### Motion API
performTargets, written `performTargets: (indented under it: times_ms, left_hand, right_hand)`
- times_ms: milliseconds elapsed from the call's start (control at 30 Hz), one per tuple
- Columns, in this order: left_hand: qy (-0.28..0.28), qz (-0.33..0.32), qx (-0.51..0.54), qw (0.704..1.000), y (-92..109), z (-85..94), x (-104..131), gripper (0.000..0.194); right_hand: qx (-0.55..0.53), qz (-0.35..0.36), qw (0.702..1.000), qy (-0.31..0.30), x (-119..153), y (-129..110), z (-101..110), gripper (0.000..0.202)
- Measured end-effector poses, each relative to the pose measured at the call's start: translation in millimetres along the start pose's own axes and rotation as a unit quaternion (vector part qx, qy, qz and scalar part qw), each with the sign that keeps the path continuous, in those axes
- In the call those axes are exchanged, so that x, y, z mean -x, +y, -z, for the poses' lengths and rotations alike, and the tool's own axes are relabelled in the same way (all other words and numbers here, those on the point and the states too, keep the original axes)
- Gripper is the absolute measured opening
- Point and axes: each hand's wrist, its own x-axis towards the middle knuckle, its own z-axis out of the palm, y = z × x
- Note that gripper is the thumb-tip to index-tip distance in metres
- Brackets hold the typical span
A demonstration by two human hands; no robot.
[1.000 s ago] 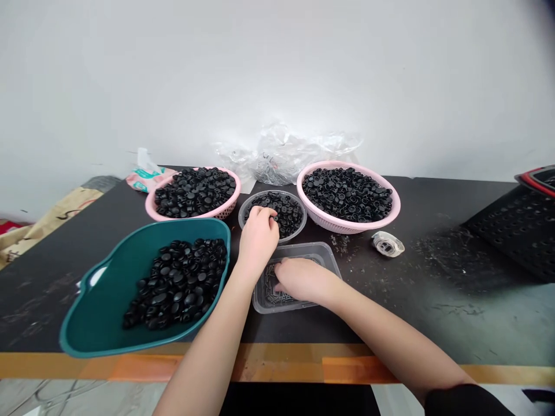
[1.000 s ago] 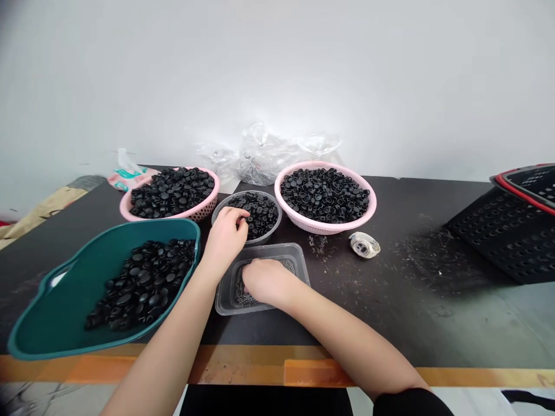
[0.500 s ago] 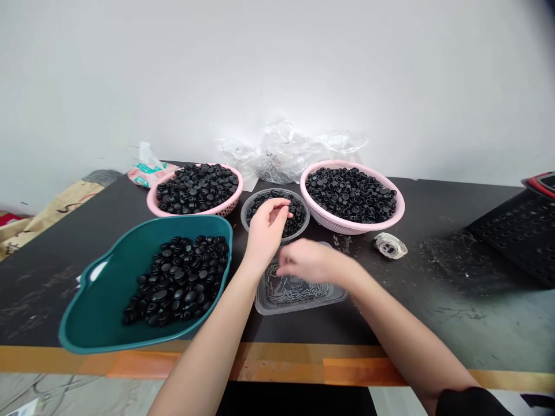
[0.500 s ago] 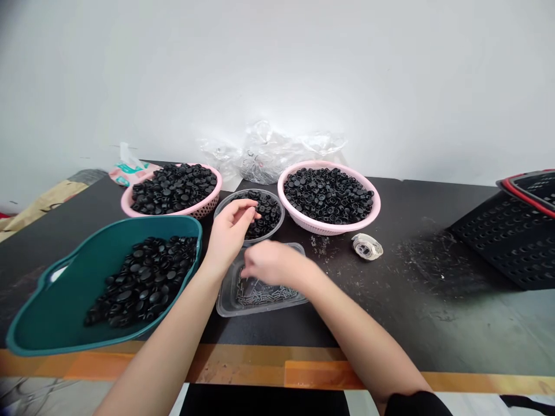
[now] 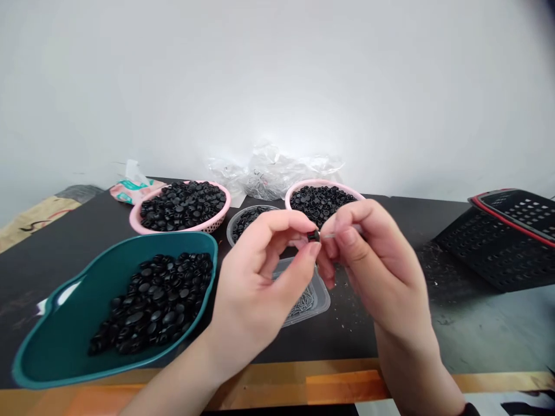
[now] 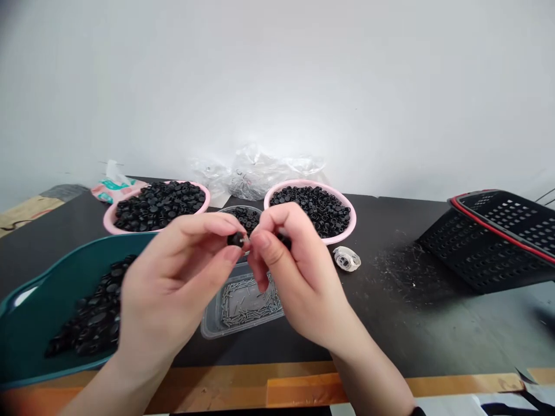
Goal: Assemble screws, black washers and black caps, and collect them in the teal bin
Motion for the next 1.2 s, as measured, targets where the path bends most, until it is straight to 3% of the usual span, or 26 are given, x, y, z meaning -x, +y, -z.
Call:
performTargets:
  times_ms: [100,167,400,533,733,833,933,1100,1200]
  left_hand:
    - [-0.038,-0.099,-0.192,0.976,21,0.8,-7,0.019]
    - [-0.069,-0.130,-0.264,0.953,29,0.4,-11,0.018]
    - [-0.067,-0.115,-0.288,0.948,26,0.0,-9,0.044]
    - [-0.062,-0.107,-0.338,0.933,28,3.3,-7,0.046]
    - [-0.042,-0.123,-0.417,0.899,23,-0.1,-8,0.036]
    - [-0.042,-0.128,-0.432,0.891,21,-1.6,-8,0.038]
    - [-0.037,-0.121,-0.408,0.904,22,0.2,-9,0.036]
    - [-0.073,-0.059,-0.339,0.936,24,6.5,-9,0.021]
    - [-0.064,-0.063,-0.346,0.934,27,10.4,-9,0.022]
  right_hand:
    - [0.030,0.046,0.998,0.040,5,-9,1,0.008]
    - [0.070,0.057,0.995,0.049,8,-13,3,0.007]
    - [0.221,0.042,0.973,0.059,9,-19,7,0.006]
    - [0.280,0.051,0.957,0.050,6,-18,7,0.008]
    - [0.364,0.095,0.922,0.089,1,-3,0,0.009]
    - [0.323,0.108,0.936,0.086,-4,6,-4,0.011]
    - [0.215,0.099,0.968,0.082,-10,11,-1,0.012]
    - [-0.023,-0.008,0.999,0.035,-13,3,15,0.020]
    - [-0.065,-0.058,0.996,-0.020,-12,-4,24,0.022]
